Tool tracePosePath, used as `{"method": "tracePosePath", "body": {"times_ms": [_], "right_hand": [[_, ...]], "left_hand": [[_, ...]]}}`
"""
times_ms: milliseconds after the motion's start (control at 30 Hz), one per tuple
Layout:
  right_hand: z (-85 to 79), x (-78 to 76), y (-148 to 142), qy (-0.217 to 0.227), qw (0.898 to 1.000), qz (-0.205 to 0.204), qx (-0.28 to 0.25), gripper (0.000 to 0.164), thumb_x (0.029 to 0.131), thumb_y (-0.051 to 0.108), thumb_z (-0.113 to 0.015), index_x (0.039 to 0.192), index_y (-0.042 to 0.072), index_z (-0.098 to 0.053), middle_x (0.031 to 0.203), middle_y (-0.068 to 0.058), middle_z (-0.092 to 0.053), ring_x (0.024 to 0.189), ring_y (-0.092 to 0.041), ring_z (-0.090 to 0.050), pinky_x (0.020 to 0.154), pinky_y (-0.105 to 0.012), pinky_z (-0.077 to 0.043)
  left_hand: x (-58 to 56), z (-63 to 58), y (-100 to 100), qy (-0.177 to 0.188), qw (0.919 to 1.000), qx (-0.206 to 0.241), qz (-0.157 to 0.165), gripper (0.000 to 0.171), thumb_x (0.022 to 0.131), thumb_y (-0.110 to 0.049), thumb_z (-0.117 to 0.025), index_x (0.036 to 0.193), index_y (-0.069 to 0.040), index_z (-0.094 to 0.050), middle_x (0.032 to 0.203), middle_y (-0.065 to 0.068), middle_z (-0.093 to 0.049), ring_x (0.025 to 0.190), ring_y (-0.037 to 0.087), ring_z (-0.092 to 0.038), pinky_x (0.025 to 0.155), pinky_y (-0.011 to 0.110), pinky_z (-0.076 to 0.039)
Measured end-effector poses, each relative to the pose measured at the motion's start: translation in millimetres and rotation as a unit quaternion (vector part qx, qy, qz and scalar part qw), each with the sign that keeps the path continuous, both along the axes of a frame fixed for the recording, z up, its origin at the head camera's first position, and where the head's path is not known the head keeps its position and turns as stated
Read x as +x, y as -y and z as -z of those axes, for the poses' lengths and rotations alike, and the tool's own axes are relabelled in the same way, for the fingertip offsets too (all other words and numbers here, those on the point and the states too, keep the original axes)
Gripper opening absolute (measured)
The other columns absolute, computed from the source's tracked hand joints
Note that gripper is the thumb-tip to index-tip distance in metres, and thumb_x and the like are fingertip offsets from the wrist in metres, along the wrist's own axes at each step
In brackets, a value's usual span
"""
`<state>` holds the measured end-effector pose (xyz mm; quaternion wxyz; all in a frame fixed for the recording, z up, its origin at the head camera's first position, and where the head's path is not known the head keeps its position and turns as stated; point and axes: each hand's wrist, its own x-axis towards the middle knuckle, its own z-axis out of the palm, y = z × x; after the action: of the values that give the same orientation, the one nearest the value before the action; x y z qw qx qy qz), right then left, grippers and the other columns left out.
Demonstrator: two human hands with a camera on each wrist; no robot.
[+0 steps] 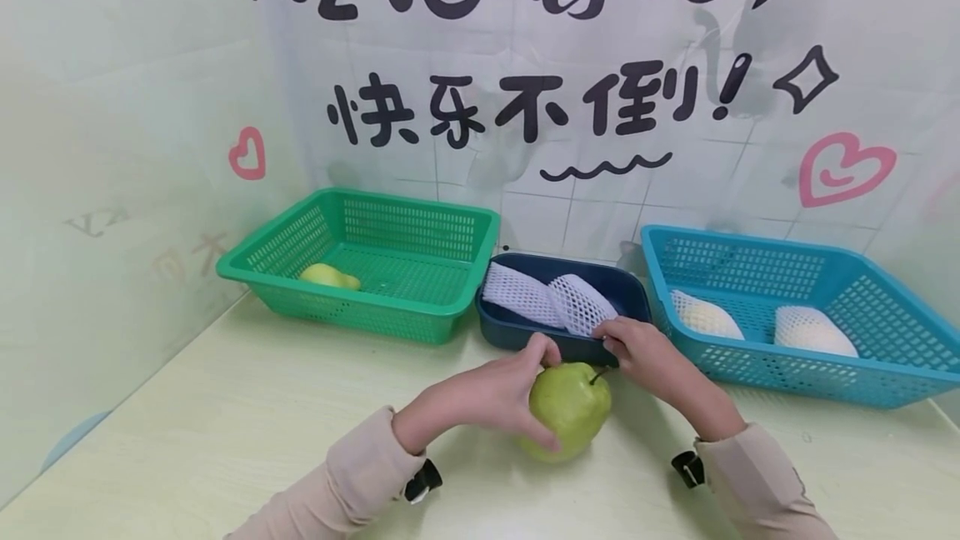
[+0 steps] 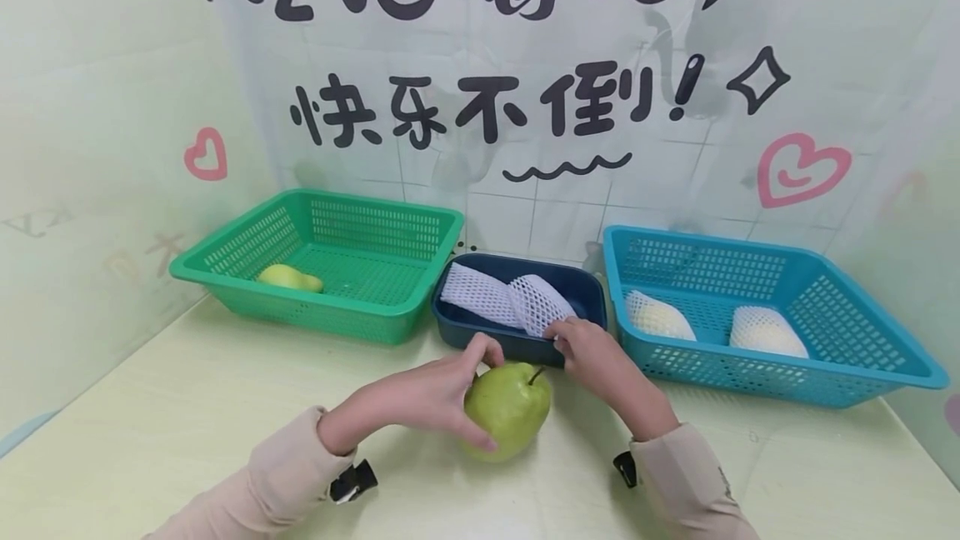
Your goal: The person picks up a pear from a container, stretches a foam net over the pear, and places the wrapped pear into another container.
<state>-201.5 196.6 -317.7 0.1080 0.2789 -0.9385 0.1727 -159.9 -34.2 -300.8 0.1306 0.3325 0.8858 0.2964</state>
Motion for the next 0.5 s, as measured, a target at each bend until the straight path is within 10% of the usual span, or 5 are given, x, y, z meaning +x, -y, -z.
{"method": "tracePosePath", "body": {"times_ms": [200, 500], "right_hand": [[-1.9, -0.1, 0.8, 0.006, 1.0, 0.001, 0.007, 0.018, 0.086, -0.007, -0.054, 0.096, 0.002, -0.066, 0.091, -0.01, -0.066, 0.084, -0.023, -0.062, 0.075, -0.04, -0.053], [-1.0, 0.0, 0.1, 0.013, 1.0, 0.004, 0.006, 0.018, 0.086, -0.007, -0.055, 0.097, 0.002, -0.066, 0.092, -0.01, -0.067, 0.084, -0.023, -0.061, 0.076, -0.04, -0.054]], "left_hand": [[-3.3, -1.5, 5.6, 0.011, 0.9994, -0.032, 0.004, 0.092, 0.061, -0.036, -0.086, 0.136, -0.031, -0.032, 0.108, 0.0, -0.04, 0.093, 0.011, -0.049, 0.082, 0.027, -0.044], [-9.0, 2.3, 5.6, -0.013, 0.9993, 0.022, -0.028, 0.077, 0.058, -0.035, -0.088, 0.116, -0.018, -0.04, 0.112, -0.002, -0.049, 0.095, 0.009, -0.052, 0.081, 0.024, -0.045]]}}
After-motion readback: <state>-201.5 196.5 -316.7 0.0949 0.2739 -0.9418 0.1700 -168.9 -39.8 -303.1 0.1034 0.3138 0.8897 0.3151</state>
